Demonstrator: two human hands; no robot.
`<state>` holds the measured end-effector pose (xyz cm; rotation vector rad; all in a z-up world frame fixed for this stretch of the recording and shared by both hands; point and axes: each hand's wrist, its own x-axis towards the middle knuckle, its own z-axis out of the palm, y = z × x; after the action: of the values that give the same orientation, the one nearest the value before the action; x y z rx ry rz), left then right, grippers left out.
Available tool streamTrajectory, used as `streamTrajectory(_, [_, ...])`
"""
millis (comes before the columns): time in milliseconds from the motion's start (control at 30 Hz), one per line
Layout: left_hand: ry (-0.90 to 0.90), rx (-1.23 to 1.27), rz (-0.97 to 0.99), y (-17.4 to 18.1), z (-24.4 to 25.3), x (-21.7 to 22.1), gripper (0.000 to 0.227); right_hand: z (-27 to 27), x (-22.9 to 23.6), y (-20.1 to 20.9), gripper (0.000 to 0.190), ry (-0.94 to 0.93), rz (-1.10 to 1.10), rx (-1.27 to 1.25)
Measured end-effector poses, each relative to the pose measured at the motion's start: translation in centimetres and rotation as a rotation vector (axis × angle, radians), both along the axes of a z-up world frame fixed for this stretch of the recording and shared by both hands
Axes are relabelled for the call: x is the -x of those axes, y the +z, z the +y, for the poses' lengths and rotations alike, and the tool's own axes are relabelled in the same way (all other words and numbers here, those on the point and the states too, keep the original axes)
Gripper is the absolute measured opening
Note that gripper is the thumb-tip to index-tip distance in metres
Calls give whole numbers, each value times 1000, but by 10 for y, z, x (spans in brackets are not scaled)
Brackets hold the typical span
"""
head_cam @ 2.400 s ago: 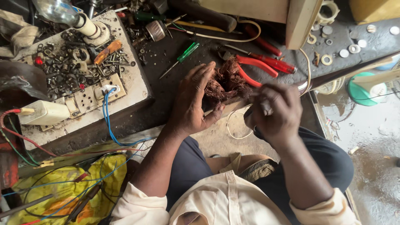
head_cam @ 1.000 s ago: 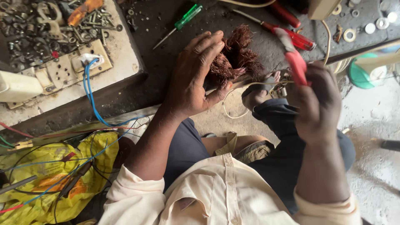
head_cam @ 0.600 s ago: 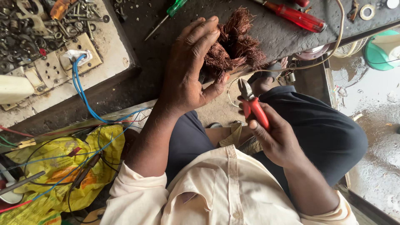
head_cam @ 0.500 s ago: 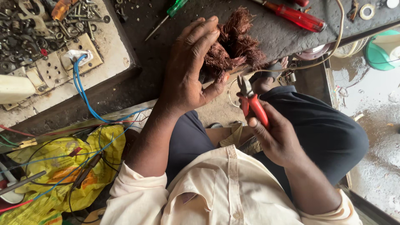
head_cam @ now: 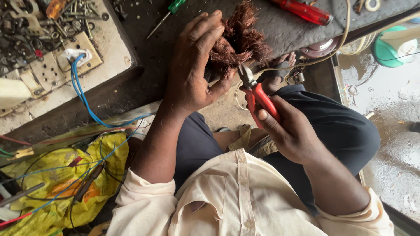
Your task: The person uses red-handled pliers to cut a bundle of copper wire into smaller pieces. The person holds the wire with the left hand and repeatedly snips sections with the pliers in the right hand, dropping the cut pieces onto the workbench.
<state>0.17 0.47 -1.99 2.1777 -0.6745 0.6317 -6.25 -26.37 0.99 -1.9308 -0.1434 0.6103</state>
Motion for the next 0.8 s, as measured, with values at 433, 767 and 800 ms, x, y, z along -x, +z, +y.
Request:
streamTrajectory(433, [6,2,-6,-3,0,-1,71,-7,-16,-22,40,47,66,-336])
streamTrajectory(767, [-7,-25,-5,6,1,-1,70,6,-28,-53,33,45,165,-448])
streamTrajectory(800, [-60,13,21,10,3,-2,73,6,-29,-53,30,41,163,-437])
